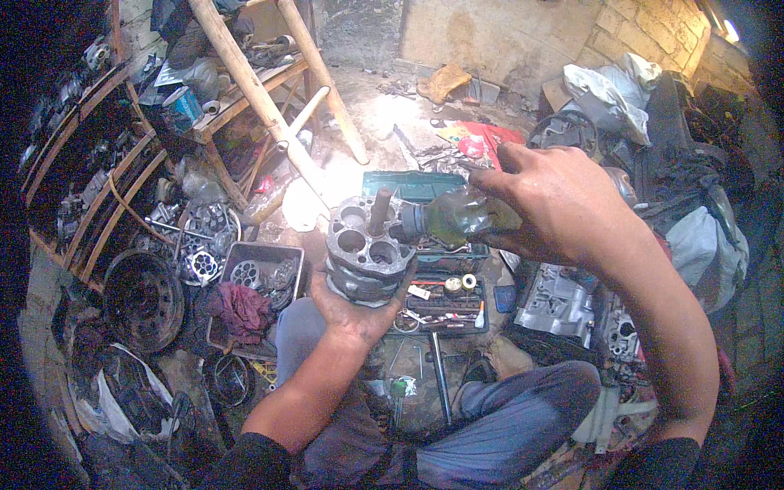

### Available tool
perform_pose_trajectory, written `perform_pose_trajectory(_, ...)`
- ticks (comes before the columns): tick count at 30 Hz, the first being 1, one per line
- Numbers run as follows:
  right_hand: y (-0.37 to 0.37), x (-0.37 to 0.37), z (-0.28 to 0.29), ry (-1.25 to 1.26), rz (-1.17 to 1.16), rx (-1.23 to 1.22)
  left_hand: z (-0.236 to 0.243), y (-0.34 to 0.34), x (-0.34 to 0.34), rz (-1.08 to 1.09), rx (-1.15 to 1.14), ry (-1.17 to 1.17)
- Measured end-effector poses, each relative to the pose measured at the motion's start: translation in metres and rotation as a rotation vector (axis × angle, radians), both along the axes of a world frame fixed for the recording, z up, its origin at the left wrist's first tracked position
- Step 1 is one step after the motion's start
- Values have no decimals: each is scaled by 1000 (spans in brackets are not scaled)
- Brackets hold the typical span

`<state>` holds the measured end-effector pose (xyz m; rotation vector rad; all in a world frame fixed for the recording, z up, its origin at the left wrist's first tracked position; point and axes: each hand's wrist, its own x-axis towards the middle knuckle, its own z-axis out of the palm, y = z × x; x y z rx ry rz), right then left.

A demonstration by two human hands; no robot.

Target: The person sits on the floor and uses a hammer to tap a metal engine block, then pours liquid into its openings. They continue tapping the part from multiple angles and place it on the floor to work on a smaller component with the hammer.

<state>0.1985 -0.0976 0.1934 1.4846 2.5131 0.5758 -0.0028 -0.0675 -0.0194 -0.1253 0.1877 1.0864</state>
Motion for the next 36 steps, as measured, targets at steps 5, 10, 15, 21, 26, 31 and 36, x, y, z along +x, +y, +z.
perform_pose_trajectory(5, 0, -3, 1, -10, -18, -12, 1, 1, -1, -3, -35, 11)
perform_pose_trajectory(10, -1, -2, 0, 5, -5, -4, -1, 0, -2, -3, -39, 31)
perform_pose_trajectory(15, 0, 1, -2, 11, -5, -5, 1, -1, -2, -9, -3, 12)
perform_pose_trajectory(21, 0, 1, -3, 27, -10, -4, -1, 1, -2, -11, 5, 2)
perform_pose_trajectory(26, -1, 2, -3, 15, -16, 6, -1, 2, -1, -14, -9, 20)
perform_pose_trajectory(31, -1, 5, -4, 30, -9, 0, 0, 3, 0, -11, -26, 36)
perform_pose_trajectory(36, -3, 2, -2, 47, -33, -23, -5, 3, -1, -18, 32, -28)
